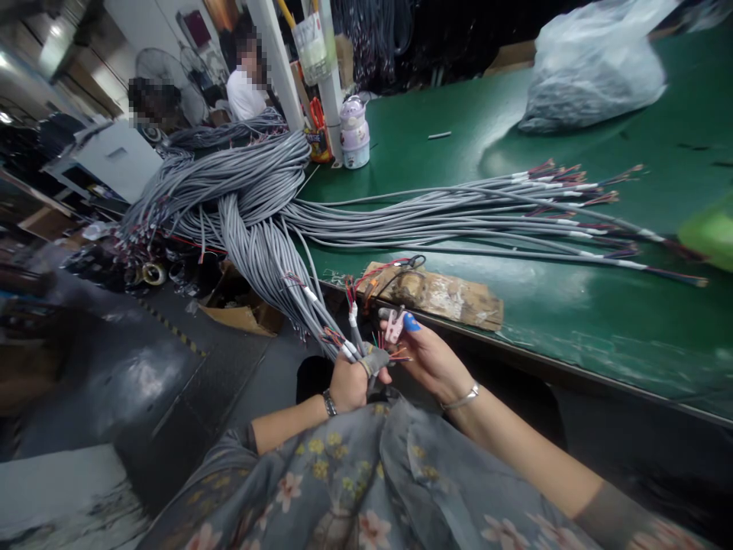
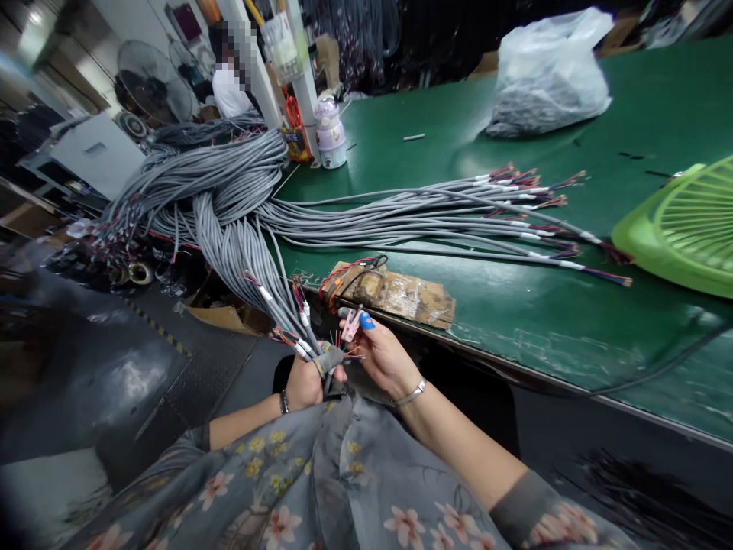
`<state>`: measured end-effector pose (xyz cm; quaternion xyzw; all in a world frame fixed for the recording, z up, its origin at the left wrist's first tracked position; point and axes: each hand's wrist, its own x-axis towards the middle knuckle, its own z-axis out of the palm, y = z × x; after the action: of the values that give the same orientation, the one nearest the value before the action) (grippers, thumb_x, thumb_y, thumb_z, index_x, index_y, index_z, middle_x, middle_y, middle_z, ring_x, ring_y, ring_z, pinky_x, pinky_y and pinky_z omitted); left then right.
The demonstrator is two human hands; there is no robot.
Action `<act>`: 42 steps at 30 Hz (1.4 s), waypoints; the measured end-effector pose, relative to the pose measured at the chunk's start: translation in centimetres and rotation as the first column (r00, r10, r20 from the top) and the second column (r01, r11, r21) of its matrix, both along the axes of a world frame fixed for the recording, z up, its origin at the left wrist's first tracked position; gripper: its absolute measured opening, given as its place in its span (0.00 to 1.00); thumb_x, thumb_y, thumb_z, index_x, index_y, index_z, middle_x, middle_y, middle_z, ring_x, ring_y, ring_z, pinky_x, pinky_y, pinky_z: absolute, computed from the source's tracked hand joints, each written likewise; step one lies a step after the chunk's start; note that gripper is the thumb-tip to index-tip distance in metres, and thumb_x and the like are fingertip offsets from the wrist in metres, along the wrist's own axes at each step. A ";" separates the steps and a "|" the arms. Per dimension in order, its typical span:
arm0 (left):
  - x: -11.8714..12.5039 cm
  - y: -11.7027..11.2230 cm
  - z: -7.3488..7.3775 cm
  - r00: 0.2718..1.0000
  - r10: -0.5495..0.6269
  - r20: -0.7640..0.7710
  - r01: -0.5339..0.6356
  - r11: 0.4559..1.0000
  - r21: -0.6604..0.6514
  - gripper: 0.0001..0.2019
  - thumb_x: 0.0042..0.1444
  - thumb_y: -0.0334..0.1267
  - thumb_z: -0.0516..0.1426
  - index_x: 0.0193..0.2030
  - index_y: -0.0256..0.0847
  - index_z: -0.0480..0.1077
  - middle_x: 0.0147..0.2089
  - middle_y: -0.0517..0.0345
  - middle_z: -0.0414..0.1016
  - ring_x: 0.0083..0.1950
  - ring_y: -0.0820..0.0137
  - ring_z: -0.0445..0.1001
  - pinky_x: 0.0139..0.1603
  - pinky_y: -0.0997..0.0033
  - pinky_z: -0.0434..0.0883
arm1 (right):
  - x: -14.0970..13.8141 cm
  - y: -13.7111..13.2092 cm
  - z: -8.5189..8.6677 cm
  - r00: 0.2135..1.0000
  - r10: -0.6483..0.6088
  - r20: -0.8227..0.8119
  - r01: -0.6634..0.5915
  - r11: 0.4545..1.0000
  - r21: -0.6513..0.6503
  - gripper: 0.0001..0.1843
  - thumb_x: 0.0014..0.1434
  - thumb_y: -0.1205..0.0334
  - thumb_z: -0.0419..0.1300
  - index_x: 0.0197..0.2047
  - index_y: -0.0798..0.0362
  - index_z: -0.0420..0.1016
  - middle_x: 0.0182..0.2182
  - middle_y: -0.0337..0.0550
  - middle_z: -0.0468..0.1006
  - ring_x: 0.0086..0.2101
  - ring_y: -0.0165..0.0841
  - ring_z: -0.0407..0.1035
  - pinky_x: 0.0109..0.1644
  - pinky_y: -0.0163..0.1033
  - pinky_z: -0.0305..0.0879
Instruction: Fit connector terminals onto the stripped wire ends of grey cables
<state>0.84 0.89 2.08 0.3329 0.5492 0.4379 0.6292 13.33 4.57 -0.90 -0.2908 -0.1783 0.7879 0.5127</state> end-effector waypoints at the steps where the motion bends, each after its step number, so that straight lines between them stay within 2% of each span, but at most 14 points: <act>1: -0.1 -0.1 -0.2 1.000 0.004 0.010 -0.004 1.000 0.005 0.19 0.39 0.49 0.64 0.13 0.37 0.66 0.11 0.61 0.63 0.13 0.78 0.57 0.18 0.74 0.54 | 0.0 0.0 0.1 1.000 -0.006 -0.002 0.006 1.000 -0.009 0.17 0.45 0.49 0.69 0.33 0.52 0.80 0.29 0.41 0.81 0.26 0.29 0.69 0.29 0.35 0.65; 7: -0.7 -0.4 -1.4 0.998 0.007 0.064 -0.008 1.000 0.020 0.17 0.41 0.49 0.63 0.16 0.37 0.67 0.13 0.59 0.67 0.14 0.76 0.61 0.17 0.74 0.56 | -0.1 0.1 0.1 1.000 -0.011 -0.006 0.011 1.000 -0.013 0.16 0.44 0.48 0.69 0.32 0.51 0.79 0.30 0.39 0.81 0.27 0.28 0.70 0.30 0.34 0.65; 11: -0.5 -0.2 -1.2 0.999 -0.016 0.027 0.016 0.999 0.031 0.17 0.42 0.47 0.64 0.15 0.37 0.67 0.13 0.60 0.66 0.15 0.76 0.62 0.19 0.75 0.57 | -0.1 0.0 -0.1 1.000 -0.002 0.000 0.002 1.000 0.018 0.16 0.47 0.48 0.68 0.33 0.52 0.78 0.30 0.40 0.81 0.26 0.30 0.69 0.29 0.36 0.66; 15: -0.1 0.0 -0.9 1.000 -0.019 -0.005 0.019 1.000 0.000 0.18 0.40 0.48 0.64 0.13 0.37 0.66 0.10 0.62 0.62 0.13 0.78 0.57 0.17 0.75 0.55 | -0.1 -0.1 0.0 1.000 0.010 0.000 -0.010 1.000 0.014 0.18 0.48 0.48 0.67 0.35 0.53 0.78 0.27 0.40 0.79 0.24 0.29 0.68 0.27 0.36 0.65; 22: -1.3 -0.7 -1.3 0.998 -0.066 0.007 0.065 0.997 0.051 0.16 0.44 0.46 0.63 0.15 0.37 0.68 0.14 0.58 0.68 0.15 0.76 0.63 0.18 0.75 0.58 | 0.1 -0.1 1.3 0.996 0.069 -0.060 -0.073 0.995 -0.063 0.21 0.51 0.41 0.61 0.33 0.51 0.77 0.28 0.40 0.78 0.24 0.28 0.67 0.25 0.33 0.65; 24: -1.7 -0.9 -1.1 0.998 -0.067 0.006 0.067 0.997 0.048 0.16 0.44 0.46 0.63 0.17 0.37 0.68 0.15 0.58 0.70 0.16 0.76 0.64 0.18 0.75 0.58 | 0.2 -0.1 1.5 0.995 0.075 -0.060 -0.079 0.994 -0.070 0.20 0.50 0.42 0.63 0.32 0.51 0.77 0.28 0.39 0.78 0.24 0.27 0.67 0.25 0.32 0.65; 29: -1.4 -0.9 -0.6 0.999 -0.004 0.051 0.003 1.000 0.015 0.18 0.41 0.49 0.64 0.17 0.38 0.67 0.14 0.59 0.68 0.15 0.76 0.63 0.18 0.75 0.58 | 0.1 0.1 1.1 0.999 0.043 0.022 -0.042 0.998 -0.048 0.13 0.46 0.53 0.69 0.31 0.53 0.78 0.27 0.38 0.79 0.23 0.25 0.66 0.25 0.30 0.64; 33: -0.5 -0.3 -0.3 0.996 0.058 0.069 -0.061 0.997 0.052 0.20 0.40 0.51 0.63 0.14 0.39 0.65 0.12 0.59 0.66 0.15 0.75 0.63 0.19 0.74 0.58 | 0.0 0.0 0.6 0.999 0.044 -0.013 -0.044 0.999 0.001 0.14 0.50 0.51 0.65 0.33 0.53 0.78 0.27 0.40 0.79 0.24 0.28 0.67 0.28 0.34 0.65; 36: 0.1 0.2 -0.3 0.995 0.077 0.065 -0.083 0.992 0.094 0.19 0.41 0.50 0.62 0.13 0.39 0.65 0.11 0.59 0.65 0.17 0.74 0.65 0.22 0.73 0.60 | 0.0 0.0 0.3 0.993 0.096 -0.066 -0.095 0.995 0.015 0.16 0.52 0.49 0.63 0.36 0.53 0.77 0.25 0.40 0.78 0.23 0.31 0.68 0.28 0.38 0.66; 42: 0.6 0.6 -0.7 0.992 0.112 0.060 -0.117 0.990 0.080 0.18 0.40 0.48 0.63 0.12 0.39 0.64 0.11 0.60 0.64 0.17 0.73 0.65 0.24 0.72 0.62 | -0.4 0.5 0.2 0.948 0.272 -0.164 -0.259 0.961 0.095 0.19 0.50 0.45 0.63 0.35 0.53 0.75 0.22 0.37 0.76 0.19 0.34 0.69 0.23 0.41 0.66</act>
<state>1.42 1.47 1.34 0.3146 0.5310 0.5049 0.6034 12.98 5.07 -0.73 -0.1751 -0.1983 0.8653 0.4259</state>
